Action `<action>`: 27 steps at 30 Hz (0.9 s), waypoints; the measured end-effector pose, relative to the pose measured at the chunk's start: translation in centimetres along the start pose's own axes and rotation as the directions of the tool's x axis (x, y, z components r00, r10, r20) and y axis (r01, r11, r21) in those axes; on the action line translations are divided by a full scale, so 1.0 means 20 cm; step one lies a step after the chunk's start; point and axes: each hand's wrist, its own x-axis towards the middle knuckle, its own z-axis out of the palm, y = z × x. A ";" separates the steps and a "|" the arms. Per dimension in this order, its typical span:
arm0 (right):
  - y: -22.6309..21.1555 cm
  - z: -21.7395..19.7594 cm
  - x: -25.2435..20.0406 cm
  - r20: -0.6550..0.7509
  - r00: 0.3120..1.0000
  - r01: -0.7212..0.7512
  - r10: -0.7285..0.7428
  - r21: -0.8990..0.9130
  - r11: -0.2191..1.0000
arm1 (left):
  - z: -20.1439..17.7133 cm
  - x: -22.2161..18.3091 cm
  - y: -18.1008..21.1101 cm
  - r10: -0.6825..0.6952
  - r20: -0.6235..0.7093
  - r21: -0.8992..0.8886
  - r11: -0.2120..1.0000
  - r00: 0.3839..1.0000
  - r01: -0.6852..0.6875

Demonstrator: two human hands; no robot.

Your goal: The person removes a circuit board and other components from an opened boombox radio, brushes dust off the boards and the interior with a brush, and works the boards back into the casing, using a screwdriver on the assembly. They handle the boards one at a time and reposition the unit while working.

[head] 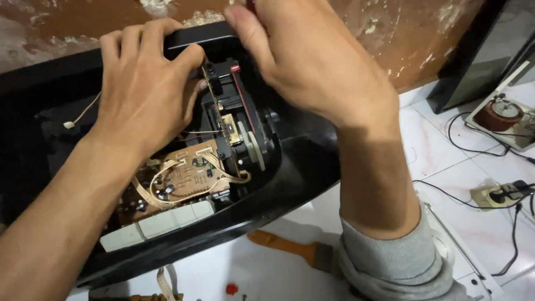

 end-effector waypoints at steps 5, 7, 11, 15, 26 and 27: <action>-0.05 0.06 0.04 -0.180 0.984 -0.014 0.002 -0.064 0.998 | 0.00 0.02 0.02 -0.015 0.011 0.030 0.999 1.000 0.014; -0.09 0.05 0.05 -0.177 0.984 -0.028 0.009 -0.102 0.994 | -0.02 0.02 0.02 -0.022 0.025 0.008 1.000 0.999 0.022; -0.10 0.07 0.07 -0.120 0.989 -0.113 0.084 -0.257 0.960 | -0.01 0.02 0.03 -0.043 0.013 -0.017 0.999 0.999 0.043; -0.15 0.05 0.06 -0.104 0.988 -0.147 0.114 -0.408 0.901 | -0.02 0.01 0.02 -0.019 -0.101 -0.059 0.998 0.995 0.013; -0.15 -0.05 0.02 0.146 0.980 -0.106 0.136 -0.194 0.975 | 0.02 0.00 0.02 -0.060 -0.138 -0.108 0.993 0.989 0.045; -0.14 -0.04 0.03 0.144 0.980 -0.105 0.134 -0.194 0.975 | 0.02 0.00 0.02 -0.059 -0.139 -0.106 0.993 0.989 0.044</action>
